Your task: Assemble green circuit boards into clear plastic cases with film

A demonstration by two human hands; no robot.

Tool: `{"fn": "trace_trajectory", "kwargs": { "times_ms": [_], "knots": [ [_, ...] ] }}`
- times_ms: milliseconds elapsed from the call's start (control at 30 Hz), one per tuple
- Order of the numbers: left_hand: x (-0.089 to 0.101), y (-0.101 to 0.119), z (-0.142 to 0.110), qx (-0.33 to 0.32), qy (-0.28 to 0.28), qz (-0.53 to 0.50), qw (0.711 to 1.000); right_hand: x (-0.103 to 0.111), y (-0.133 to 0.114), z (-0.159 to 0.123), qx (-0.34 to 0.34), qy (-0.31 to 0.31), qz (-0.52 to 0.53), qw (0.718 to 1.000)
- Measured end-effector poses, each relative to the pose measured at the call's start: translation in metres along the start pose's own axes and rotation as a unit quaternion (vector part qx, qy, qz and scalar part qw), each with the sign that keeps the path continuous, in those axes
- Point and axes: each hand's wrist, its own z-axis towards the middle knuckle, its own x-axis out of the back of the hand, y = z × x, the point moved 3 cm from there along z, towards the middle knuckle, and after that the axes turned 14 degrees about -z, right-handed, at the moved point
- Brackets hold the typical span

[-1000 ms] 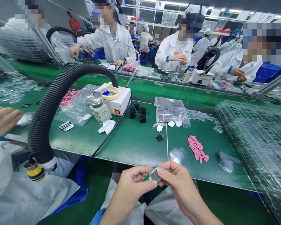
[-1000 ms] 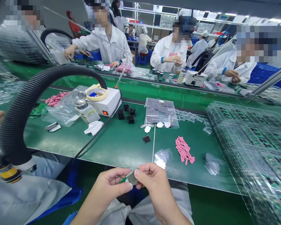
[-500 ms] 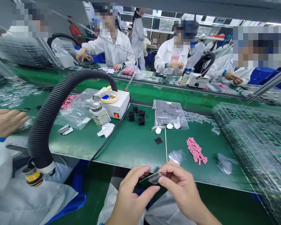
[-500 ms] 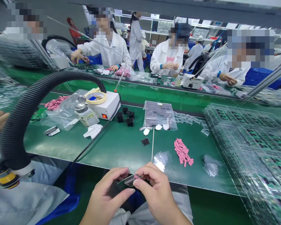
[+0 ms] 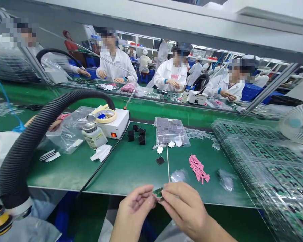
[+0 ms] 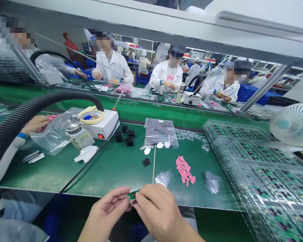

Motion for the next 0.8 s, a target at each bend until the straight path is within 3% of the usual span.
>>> {"fn": "trace_trajectory", "kwargs": {
  "times_ms": [100, 233, 367, 467, 533, 800],
  "knots": [
    [-0.006, -0.002, -0.007, 0.081, 0.016, -0.088, 0.993, 0.002, -0.005, -0.007, 0.121, -0.025, -0.099, 0.987],
    [-0.004, 0.001, -0.011, 0.082, 0.043, -0.055, 0.994, 0.006, -0.004, -0.008, 0.170, -0.067, -0.116, 0.976],
    [-0.001, 0.010, -0.008, 0.083, 0.044, -0.001, 0.996, 0.017, 0.014, -0.001, 0.049, -0.098, -0.045, 0.993],
    [-0.003, 0.016, -0.008, 0.086, 0.037, 0.042, 0.995, 0.018, 0.025, 0.001, -0.031, -0.189, 0.037, 0.981],
    [-0.005, 0.017, -0.009, 0.093, 0.032, 0.054, 0.994, 0.015, 0.025, 0.001, -0.038, -0.219, 0.075, 0.972],
    [-0.005, 0.013, -0.013, 0.068, 0.049, 0.035, 0.996, 0.002, 0.018, 0.000, -0.044, -0.225, 0.144, 0.963]
  ]
}}
